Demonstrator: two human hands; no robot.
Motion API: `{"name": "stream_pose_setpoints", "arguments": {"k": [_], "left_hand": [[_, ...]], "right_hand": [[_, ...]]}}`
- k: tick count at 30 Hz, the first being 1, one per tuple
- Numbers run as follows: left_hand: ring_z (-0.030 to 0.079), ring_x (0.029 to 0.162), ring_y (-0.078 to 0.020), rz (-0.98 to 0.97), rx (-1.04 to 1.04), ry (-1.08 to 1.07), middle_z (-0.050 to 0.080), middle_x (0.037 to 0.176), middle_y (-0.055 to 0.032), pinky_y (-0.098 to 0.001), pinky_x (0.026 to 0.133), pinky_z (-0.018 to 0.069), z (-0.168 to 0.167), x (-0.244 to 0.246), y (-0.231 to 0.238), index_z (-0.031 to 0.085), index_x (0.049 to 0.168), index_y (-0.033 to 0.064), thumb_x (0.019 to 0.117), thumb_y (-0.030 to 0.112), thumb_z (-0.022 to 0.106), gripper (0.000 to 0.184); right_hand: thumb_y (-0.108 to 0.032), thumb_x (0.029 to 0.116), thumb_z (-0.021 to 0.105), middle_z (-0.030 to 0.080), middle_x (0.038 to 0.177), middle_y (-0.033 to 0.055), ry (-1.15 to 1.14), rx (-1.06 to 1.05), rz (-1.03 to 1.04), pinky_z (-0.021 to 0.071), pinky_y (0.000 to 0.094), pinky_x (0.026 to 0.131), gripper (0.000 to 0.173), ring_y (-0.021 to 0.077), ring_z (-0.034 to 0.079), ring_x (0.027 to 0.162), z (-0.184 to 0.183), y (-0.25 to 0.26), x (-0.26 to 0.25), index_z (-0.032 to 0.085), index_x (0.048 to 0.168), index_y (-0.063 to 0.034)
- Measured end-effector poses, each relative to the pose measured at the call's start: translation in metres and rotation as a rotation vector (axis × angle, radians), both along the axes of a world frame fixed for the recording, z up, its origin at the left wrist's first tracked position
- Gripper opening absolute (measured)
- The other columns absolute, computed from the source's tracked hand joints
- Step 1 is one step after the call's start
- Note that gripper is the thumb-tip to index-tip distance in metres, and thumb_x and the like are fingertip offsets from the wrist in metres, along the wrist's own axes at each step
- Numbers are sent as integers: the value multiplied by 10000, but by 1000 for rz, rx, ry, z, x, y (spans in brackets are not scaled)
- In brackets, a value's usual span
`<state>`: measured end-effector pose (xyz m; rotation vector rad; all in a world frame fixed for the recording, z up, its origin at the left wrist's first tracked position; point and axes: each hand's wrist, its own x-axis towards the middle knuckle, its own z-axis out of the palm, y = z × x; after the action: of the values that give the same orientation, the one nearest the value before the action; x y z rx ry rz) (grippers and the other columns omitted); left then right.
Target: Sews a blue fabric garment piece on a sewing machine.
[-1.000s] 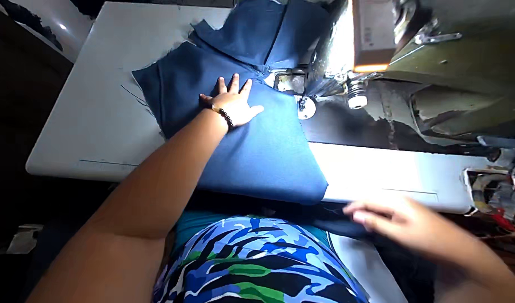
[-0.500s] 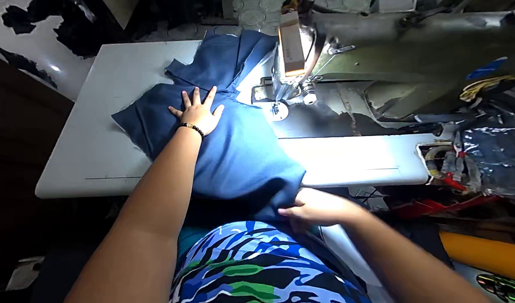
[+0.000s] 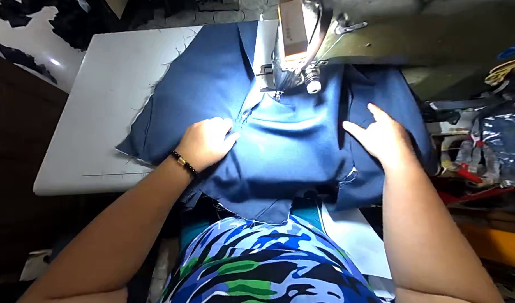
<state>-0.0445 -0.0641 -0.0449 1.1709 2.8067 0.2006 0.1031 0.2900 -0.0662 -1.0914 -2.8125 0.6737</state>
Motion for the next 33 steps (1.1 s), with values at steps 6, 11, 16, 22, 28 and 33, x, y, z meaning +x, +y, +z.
{"name": "stream_pose_setpoints", "arguments": {"k": [6, 11, 16, 22, 28, 33], "left_hand": [[515, 1307, -418, -158, 21, 40, 567, 1394, -172, -639, 945, 431, -21, -50, 6, 581, 1406, 133, 1006, 538, 450, 584], [32, 1597, -372, -11, -52, -50, 114, 1739, 62, -839, 1099, 47, -39, -26, 8, 209, 1619, 487, 979, 700, 313, 682], [9, 1558, -517, 250, -14, -39, 66, 1747, -24, -924, 996, 74, -46, 40, 27, 187, 1609, 528, 1034, 658, 268, 594], [112, 1556, -498, -36, -41, -67, 259, 1700, -96, -884, 1057, 45, -27, 26, 18, 322, 1600, 447, 1027, 625, 344, 601], [84, 1582, -425, -208, -5, -81, 171, 1730, -23, -868, 1077, 16, -38, 0, 31, 271, 1606, 478, 954, 743, 348, 707], [-23, 1564, -501, -40, 6, -112, 60, 1747, -33, -914, 1016, 26, -38, 63, 71, 210, 1626, 465, 1007, 680, 350, 671]], "right_hand": [[-263, 1023, 619, 634, 927, 262, -150, -182, 17, 525, 442, 573, 757, 261, 563, 559, 10, 10, -52, 210, 1646, -129], [-240, 1075, 474, 584, 1366, 312, -71, 122, 154, 436, 633, 1034, 472, 416, 605, 1219, 23, 20, -134, 505, 1458, 34], [-381, 1041, 530, 454, 1552, 262, -172, 157, 191, 272, 656, 1191, 576, 437, 378, 1478, 5, 36, -178, 511, 1476, -4], [-289, 1050, 503, 554, 1392, 300, 330, 185, 390, 350, 595, 1160, 436, 457, 460, 1386, 17, -35, -74, 610, 1320, 37], [-592, 1016, 427, 289, 1668, 200, 82, 277, 484, 278, 750, 1121, 640, 525, 208, 1523, -36, -68, 59, 444, 1574, -280], [-386, 1018, 605, 471, 1485, 354, -13, 283, 367, 240, 853, 1051, 570, 623, 334, 1418, 15, -52, 60, 528, 1502, -95]]}}
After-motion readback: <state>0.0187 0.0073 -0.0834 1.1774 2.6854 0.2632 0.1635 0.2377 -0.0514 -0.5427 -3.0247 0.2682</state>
